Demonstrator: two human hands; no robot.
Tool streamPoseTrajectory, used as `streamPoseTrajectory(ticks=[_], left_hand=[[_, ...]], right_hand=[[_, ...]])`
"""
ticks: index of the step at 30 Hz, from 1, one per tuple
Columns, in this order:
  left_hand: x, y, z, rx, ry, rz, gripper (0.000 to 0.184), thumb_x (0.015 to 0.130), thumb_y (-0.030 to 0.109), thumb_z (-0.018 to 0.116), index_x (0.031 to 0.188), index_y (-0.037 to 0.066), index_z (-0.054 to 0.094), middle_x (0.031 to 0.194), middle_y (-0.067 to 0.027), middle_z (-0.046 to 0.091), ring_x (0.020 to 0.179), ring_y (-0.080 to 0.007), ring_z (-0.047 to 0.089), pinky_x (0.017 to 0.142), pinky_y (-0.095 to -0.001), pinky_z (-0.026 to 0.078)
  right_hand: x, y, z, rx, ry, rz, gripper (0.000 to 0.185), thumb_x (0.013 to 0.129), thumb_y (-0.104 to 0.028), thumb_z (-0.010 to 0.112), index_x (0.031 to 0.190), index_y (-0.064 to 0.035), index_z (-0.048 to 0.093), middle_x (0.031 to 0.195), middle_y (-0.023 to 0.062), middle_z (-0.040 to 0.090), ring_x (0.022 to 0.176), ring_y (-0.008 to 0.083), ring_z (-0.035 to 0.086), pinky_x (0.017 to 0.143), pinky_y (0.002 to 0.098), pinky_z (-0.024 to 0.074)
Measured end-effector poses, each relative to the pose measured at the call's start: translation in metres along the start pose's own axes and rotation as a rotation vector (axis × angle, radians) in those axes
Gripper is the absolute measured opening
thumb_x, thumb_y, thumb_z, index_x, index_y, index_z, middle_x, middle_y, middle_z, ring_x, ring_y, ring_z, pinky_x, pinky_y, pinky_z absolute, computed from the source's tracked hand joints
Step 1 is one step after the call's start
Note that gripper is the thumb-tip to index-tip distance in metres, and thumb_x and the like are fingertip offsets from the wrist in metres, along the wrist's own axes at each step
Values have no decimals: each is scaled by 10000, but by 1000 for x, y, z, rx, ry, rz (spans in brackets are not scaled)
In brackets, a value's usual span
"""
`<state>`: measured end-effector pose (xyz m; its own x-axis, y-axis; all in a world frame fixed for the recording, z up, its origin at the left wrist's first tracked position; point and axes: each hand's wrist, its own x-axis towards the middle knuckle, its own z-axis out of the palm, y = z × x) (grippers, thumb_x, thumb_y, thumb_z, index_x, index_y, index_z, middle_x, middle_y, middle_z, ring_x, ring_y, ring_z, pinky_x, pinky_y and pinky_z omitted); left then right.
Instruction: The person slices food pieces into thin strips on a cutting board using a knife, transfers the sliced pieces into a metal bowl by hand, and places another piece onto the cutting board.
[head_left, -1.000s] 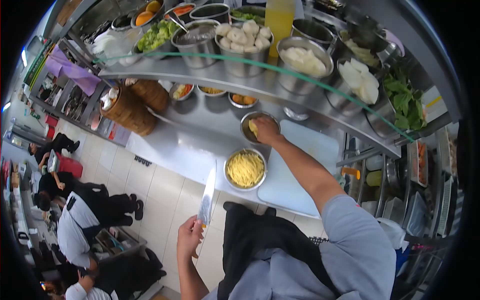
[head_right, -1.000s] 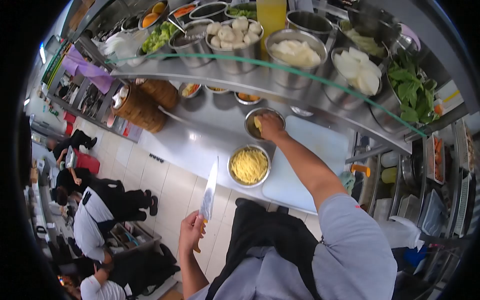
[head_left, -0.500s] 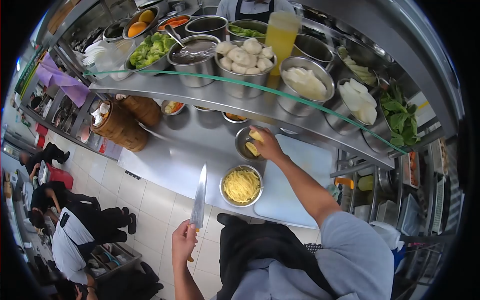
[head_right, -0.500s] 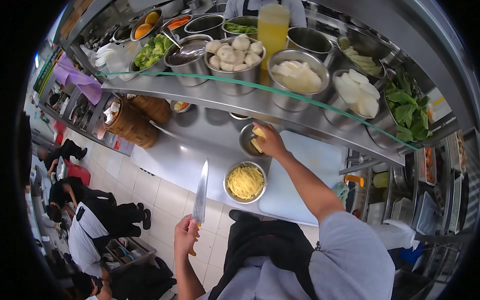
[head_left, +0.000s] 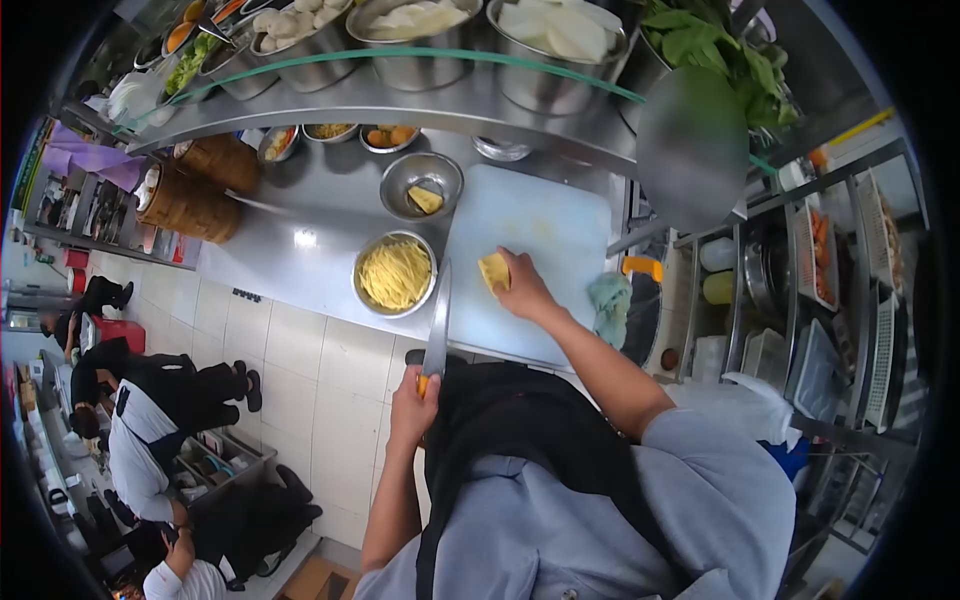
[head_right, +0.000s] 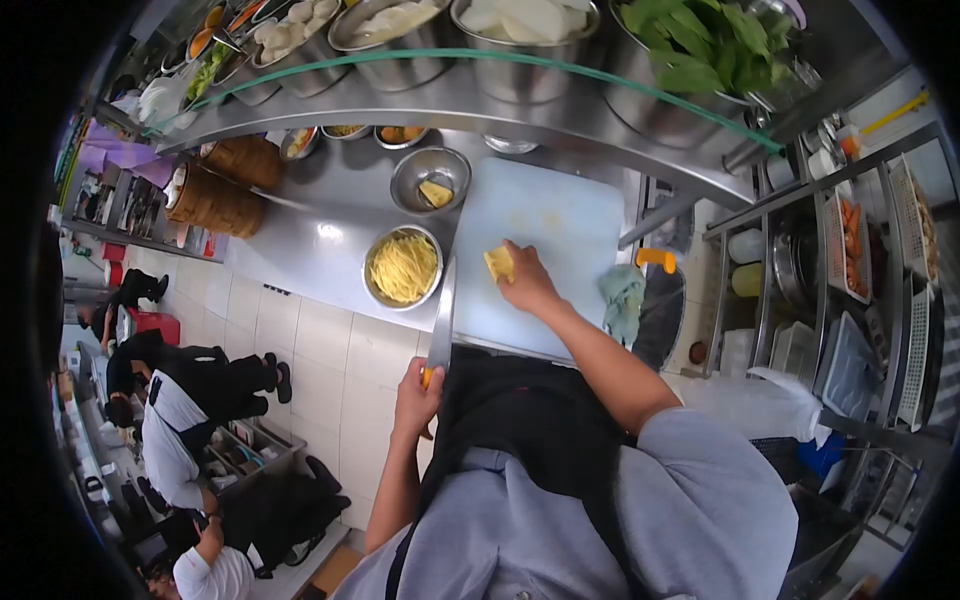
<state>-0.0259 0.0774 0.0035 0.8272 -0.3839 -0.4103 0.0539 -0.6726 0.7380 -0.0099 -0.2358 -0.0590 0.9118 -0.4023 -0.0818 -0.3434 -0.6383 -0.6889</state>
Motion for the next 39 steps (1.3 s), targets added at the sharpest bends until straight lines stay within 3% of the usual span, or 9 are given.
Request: streamPoseTrajectory(ticks=[2, 6, 13, 16, 19, 25, 33, 37, 39], left_hand=[[3, -21, 21, 40, 11, -49, 312, 1023, 338, 592, 1054, 31, 551, 873, -278, 687, 860, -496, 679, 731, -532, 529], [4, -4, 39, 27, -50, -208, 328, 1031, 354, 565, 1044, 26, 552, 901, -312, 679, 873, -539, 652, 755, -571, 522], [26, -5, 69, 67, 201, 187, 356, 1031, 351, 555, 1021, -3, 597, 949, -341, 671, 913, -566, 626, 770, -571, 509], [33, -13, 75, 25, 156, 81, 342, 1027, 313, 566, 980, -26, 579, 783, -248, 635, 761, -439, 653, 691, -518, 508], [24, -3, 67, -67, 122, -10, 334, 1045, 298, 547, 911, -8, 532, 639, -106, 529, 500, -215, 575, 473, -399, 465], [19, -25, 64, -200, 26, -113, 316, 1064, 292, 520, 911, 17, 524, 593, -66, 511, 381, -168, 494, 349, -338, 397], [31, -46, 58, -32, 47, -135, 346, 1059, 321, 523, 936, 0, 566, 618, -91, 548, 434, -211, 562, 419, -372, 452], [34, -48, 54, 87, 67, -84, 326, 1034, 297, 543, 1001, -24, 591, 728, -196, 642, 633, -355, 658, 644, -512, 519], [23, -31, 52, 286, 209, 157, 344, 1026, 297, 545, 1128, -24, 615, 878, -249, 684, 830, -420, 686, 769, -545, 520]], right_hand=[[11, 20, -8, 162, -107, 84, 557, 901, -85, 648, 1441, -67, 514, 1194, 208, 589, 1084, 348, 636, 966, 423, 530], [23, 35, -1, 378, -63, 3, 433, 906, -56, 672, 1329, -47, 578, 1077, 156, 664, 962, 265, 693, 880, 384, 571], [29, 53, 53, 499, -16, 46, 381, 865, -60, 755, 1221, -85, 622, 1045, 69, 664, 941, 181, 670, 836, 378, 576], [22, 33, 37, 400, 93, 9, 332, 816, -81, 744, 1136, -94, 657, 1029, 154, 674, 963, 337, 656, 875, 420, 534], [17, 24, 32, 378, 141, 24, 297, 817, -69, 727, 1106, -89, 662, 955, 133, 676, 917, 299, 661, 824, 413, 531], [5, 14, 19, 417, -70, 66, 268, 831, -75, 702, 1097, -106, 686, 1003, 135, 709, 948, 311, 693, 835, 423, 551], [-4, 18, 28, 460, 26, 16, 299, 839, -94, 734, 1132, -87, 677, 930, 114, 690, 879, 275, 678, 806, 406, 548], [-5, 21, 30, 456, 44, -16, 296, 845, -99, 733, 1136, -85, 678, 924, 115, 673, 864, 278, 673, 808, 410, 550], [-7, 21, 29, 387, 119, -48, 284, 865, -118, 733, 1143, -91, 681, 917, 113, 657, 847, 274, 673, 810, 404, 553]])
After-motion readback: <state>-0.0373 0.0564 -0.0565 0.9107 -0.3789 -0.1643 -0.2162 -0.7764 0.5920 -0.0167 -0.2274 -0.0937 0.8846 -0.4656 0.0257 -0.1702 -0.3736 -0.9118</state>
